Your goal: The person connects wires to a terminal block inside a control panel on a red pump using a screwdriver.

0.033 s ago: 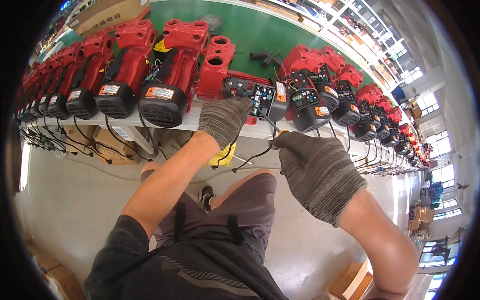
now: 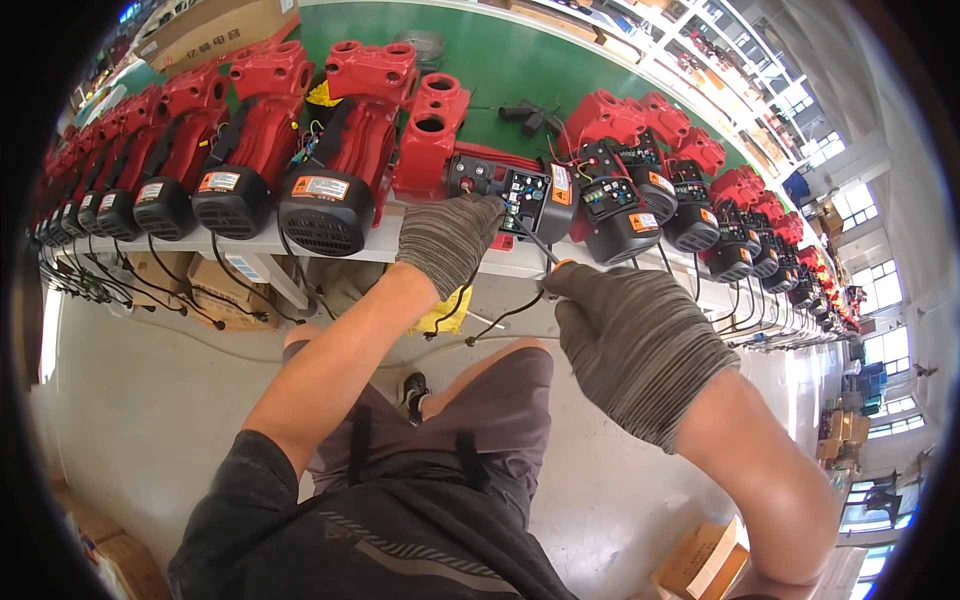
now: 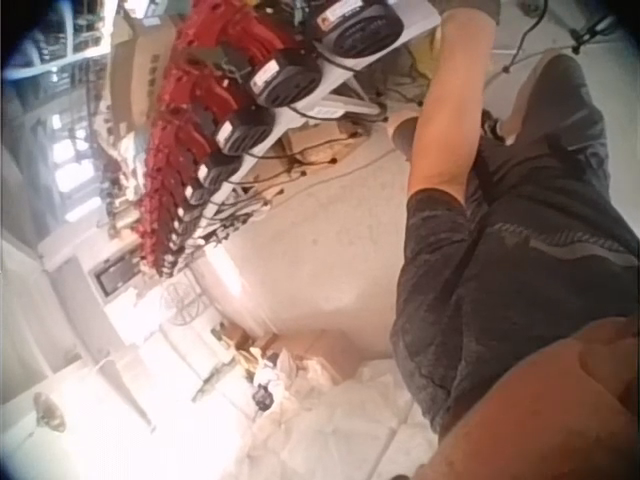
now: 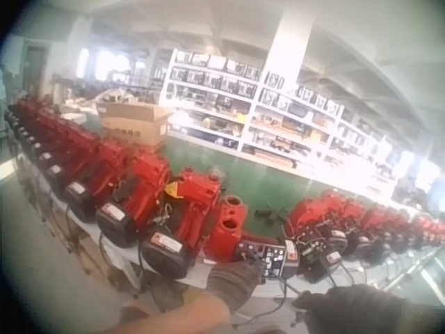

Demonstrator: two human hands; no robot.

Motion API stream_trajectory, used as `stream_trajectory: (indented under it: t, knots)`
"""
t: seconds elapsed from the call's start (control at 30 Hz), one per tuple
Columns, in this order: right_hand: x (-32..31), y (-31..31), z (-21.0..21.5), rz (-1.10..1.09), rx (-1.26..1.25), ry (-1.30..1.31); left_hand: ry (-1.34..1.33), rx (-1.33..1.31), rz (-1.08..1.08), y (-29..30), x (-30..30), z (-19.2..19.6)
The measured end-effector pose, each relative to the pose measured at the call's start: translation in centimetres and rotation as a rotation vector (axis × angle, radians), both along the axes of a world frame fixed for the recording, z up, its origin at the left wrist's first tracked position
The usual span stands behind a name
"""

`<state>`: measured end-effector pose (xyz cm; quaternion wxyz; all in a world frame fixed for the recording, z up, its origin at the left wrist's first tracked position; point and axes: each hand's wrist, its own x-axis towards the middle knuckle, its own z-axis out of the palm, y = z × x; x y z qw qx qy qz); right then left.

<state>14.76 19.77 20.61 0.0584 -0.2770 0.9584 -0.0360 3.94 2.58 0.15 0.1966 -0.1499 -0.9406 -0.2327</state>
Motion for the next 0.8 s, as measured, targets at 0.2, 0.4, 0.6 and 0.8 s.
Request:
stream_trajectory:
  t: [0.2, 0.4, 0.6, 0.8]
  knots:
    - [1.4, 0.3, 0.5, 0.228, 0.194, 0.093, 0.130, 0.046, -0.051, 1.0, 0.1, 0.5]
    - [-0.7, -1.1, 0.1, -0.081, 0.087, -0.044, -0.041, 0.010, -0.026, -0.5, 0.1, 0.3]
    - [-0.4, 0.2, -0.5, -0.122, -0.117, -0.081, -0.056, -0.007, -0.005, -0.1, 0.1, 0.5]
    - [0.8, -0.7, 0.4, 0.239, 0.295, 0.144, -0.001, -0.025, -0.053, 0.7, 0.0, 0.6]
